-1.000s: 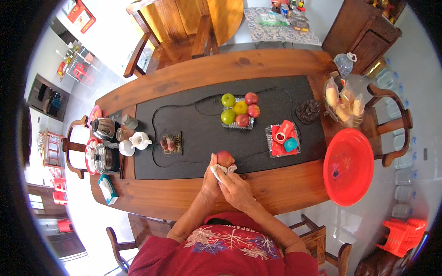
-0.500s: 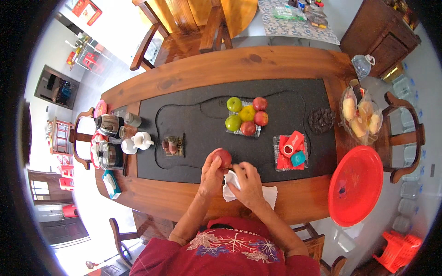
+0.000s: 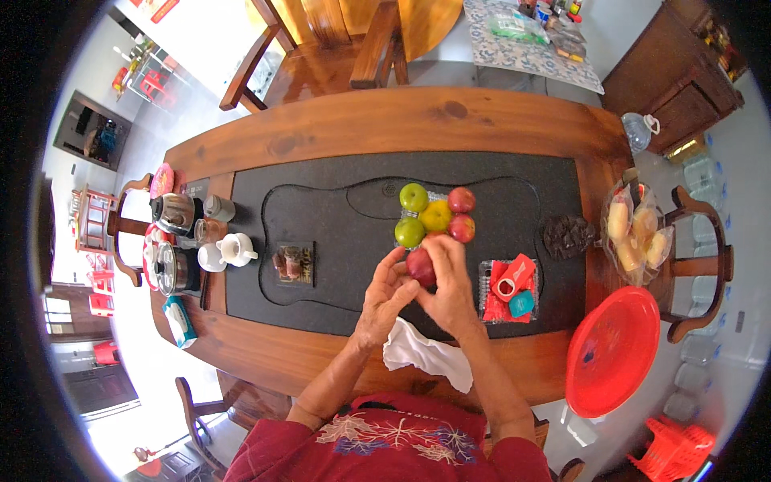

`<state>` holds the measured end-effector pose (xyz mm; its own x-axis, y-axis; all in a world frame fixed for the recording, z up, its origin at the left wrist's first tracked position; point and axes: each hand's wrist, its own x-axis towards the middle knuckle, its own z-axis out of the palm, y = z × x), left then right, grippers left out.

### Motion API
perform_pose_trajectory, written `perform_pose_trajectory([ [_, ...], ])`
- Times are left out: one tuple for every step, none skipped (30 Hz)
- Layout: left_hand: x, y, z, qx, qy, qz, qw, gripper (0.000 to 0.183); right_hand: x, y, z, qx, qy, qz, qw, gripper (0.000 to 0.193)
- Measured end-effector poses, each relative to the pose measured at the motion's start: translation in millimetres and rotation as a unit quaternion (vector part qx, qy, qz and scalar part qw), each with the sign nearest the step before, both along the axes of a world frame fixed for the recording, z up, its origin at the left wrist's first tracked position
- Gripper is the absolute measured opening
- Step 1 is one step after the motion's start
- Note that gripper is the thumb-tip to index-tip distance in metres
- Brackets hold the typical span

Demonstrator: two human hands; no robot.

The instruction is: The person wipes several fruits one by one with a white cloth on a wooden table. They handle green and red fruits, rotating each while wiping, then place them into a small glass dish. The person also wipes a small rectangular object and places it on the table.

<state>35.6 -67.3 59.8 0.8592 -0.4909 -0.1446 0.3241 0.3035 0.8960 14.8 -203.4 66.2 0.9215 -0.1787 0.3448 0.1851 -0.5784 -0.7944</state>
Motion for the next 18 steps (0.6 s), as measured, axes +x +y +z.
perform_pose_trajectory([
  [3,2,1,-0.014,0.011,0.002,1.0,0.059,7,-4,1,-0.024,-0.001,-0.025,0.999,0.066],
  [4,5,-1,0.001,0.028,0.014,0.999,0.048,14,-8,0,-0.025,0.014,-0.047,0.998,0.066],
  [4,9,-4,0.029,0.045,0.018,0.998,0.045,22,-11,-2,-0.026,0.029,-0.069,0.997,0.066],
  [3,12,-7,0.056,0.061,0.023,0.996,0.042,31,-19,-8,-0.138,-0.005,-0.074,0.988,0.066],
  [2,15,-10,0.084,0.077,0.027,0.993,0.04,38,-23,-9,-0.189,0.006,-0.079,0.979,0.065],
  [-1,17,-13,0.09,0.091,0.049,0.991,0.032,45,-26,-11,-0.199,0.014,-0.081,0.977,0.066],
  [-4,19,-18,0.102,0.094,0.056,0.989,0.031,49,-27,-13,-0.209,0.022,-0.084,0.974,0.067],
  [-7,23,-24,0.115,0.097,0.064,0.987,0.03,53,-27,-16,-0.209,0.035,-0.086,0.974,0.067],
  [-10,25,-30,0.127,0.1,0.071,0.984,0.029,56,-27,-19,-0.209,0.048,-0.089,0.973,0.068],
  [-12,28,-36,0.122,0.106,0.076,0.984,0.029,58,-27,-21,-0.209,0.061,-0.092,0.972,0.068],
  [-14,30,-41,0.118,0.112,0.08,0.983,0.029,60,-27,-24,-0.212,0.063,-0.094,0.971,0.068],
  [-15,32,-45,0.113,0.119,0.084,0.983,0.028,61,-27,-26,-0.214,0.066,-0.098,0.97,0.068],
  [-17,33,-48,0.113,0.123,0.087,0.982,0.028,62,-27,-28,-0.217,0.069,-0.101,0.968,0.068],
  [-18,35,-50,0.113,0.127,0.089,0.981,0.028,64,-27,-31,-0.221,0.074,-0.102,0.967,0.068],
  [-18,36,-52,0.112,0.131,0.091,0.981,0.027,65,-27,-33,-0.225,0.08,-0.104,0.965,0.067],
  [-18,36,-53,0.112,0.135,0.092,0.98,0.027,66,-27,-35,-0.229,0.085,-0.105,0.964,0.067],
  [-18,37,-53,0.112,0.139,0.093,0.98,0.027,67,-27,-36,-0.233,0.09,-0.108,0.962,0.066],
  [-18,37,-53,0.113,0.142,0.095,0.979,0.027,67,-27,-36,-0.237,0.095,-0.111,0.96,0.066],
])
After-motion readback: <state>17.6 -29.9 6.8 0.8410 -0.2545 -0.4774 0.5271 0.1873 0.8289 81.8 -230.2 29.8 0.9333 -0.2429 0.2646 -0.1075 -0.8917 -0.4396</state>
